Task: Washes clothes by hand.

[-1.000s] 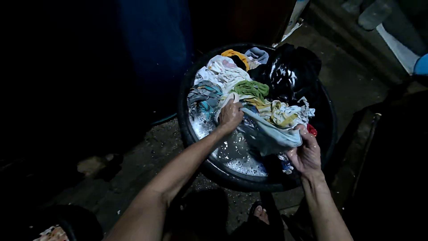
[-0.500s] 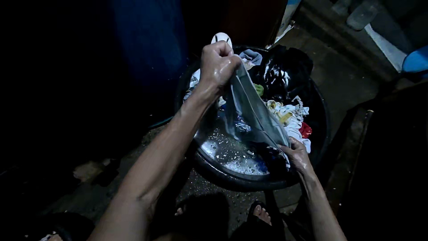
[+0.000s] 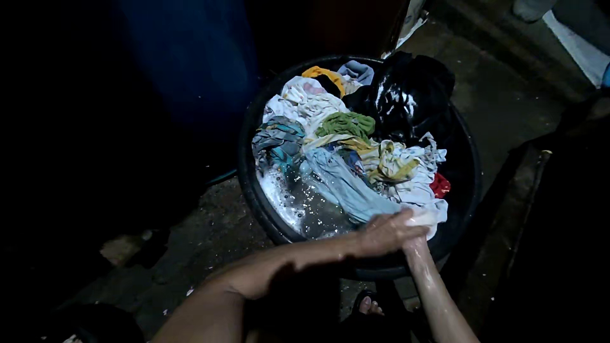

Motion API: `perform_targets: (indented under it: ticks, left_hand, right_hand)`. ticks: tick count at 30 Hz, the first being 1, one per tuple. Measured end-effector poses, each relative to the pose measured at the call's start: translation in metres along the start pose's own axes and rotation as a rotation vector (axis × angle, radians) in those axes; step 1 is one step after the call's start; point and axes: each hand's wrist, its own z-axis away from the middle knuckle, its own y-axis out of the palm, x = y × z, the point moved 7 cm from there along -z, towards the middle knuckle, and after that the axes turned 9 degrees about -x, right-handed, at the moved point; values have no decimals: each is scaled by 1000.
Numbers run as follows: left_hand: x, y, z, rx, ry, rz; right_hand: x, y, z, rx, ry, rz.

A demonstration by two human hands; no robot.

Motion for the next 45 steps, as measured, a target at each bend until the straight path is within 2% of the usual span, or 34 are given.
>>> perform_targets:
  ticks: [1, 3, 4, 6, 7, 9, 10, 12, 13, 15, 16, 18, 20, 22, 24, 26, 28, 29, 31, 32, 33, 36, 38, 40, 42, 43, 45]
  left_hand:
    - [32, -6, 2, -2, -42, -79]
    - [109, -37, 0, -3, -139, -302]
    - [140, -62, -4, -25, -168, -426]
    - [176, -110, -12, -69, -273, -585]
    - [179, -127, -18, -83, -350, -619]
    - [162, -141, -33, -160, -476, -607]
    - [141, -136, -38, -212, -492, -559]
    - [82, -101, -41, -259, -390, -415]
    - [52, -70, -37, -203, -322, -334]
    - [21, -3, -21, 101, -296, -164]
    - [23, 14, -13, 196, -287, -133]
    - [69, -3, -9, 162, -294, -225]
    - [132, -59, -14, 42, -302, -453]
    - [169, -117, -22, -18, -397, -638]
    - [161, -142, -32, -30, -525, -718]
    - [123, -126, -35, -56, -534, -704]
    - [70, -71, -27, -110, -322, -621]
    - [47, -34, -21, -58, -213, -514]
    - [11, 13, -8, 204, -179, -275]
    - [16, 16, -5, 260, -208, -231]
    - [40, 5, -5, 260, -262, -239]
    - [134, -68, -11, 70, -353, -470]
    - [161, -116, -17, -33, -456, -598]
    - [160, -139, -23, -121, -566, -632]
    - [130, -136, -28, -214, -569, -594]
    - [104, -124, -31, -238, -513, -551]
    - [50, -77, -26, -197, -292, -463]
  right_hand:
    - [-4, 10, -14, -49, 17, -82]
    - [-12, 19, -35, 91, 110, -303]
    - [-12, 18, -41, 92, 121, -366]
    - [-12, 9, -45, 13, 128, -400]
    - [-13, 6, -46, -21, 130, -386]
    - [-17, 5, -48, -53, 131, -333]
    - [-18, 6, -49, -56, 131, -315]
    - [-21, 9, -49, -39, 126, -308]
    - [-23, 10, -48, -22, 122, -314]
    - [-25, 5, -43, 15, 110, -331]
    - [-26, 1, -42, -15, 132, -360]
    - [-24, 3, -40, -31, 159, -395]
    - [-20, 3, -39, -49, 143, -394]
    - [-18, -2, -40, -63, 123, -387]
    - [-21, -5, -39, -97, 146, -388]
    - [-23, -3, -36, -131, 180, -377]
    - [-26, 1, -35, -125, 183, -359]
    - [-30, 1, -38, -106, 174, -350]
    - [-35, -7, -42, -32, 143, -345]
    - [-32, -9, -41, -37, 111, -317]
    - [-32, -8, -43, -42, 110, -345]
    - [-25, 0, -35, -75, 161, -383]
    - [-22, -1, -32, -88, 162, -365]
    - [-22, -5, -31, -96, 146, -342]
    - [-24, -4, -34, -88, 141, -345]
    - [-25, -2, -35, -80, 138, -351]
    - [-29, 0, -37, -72, 135, -349]
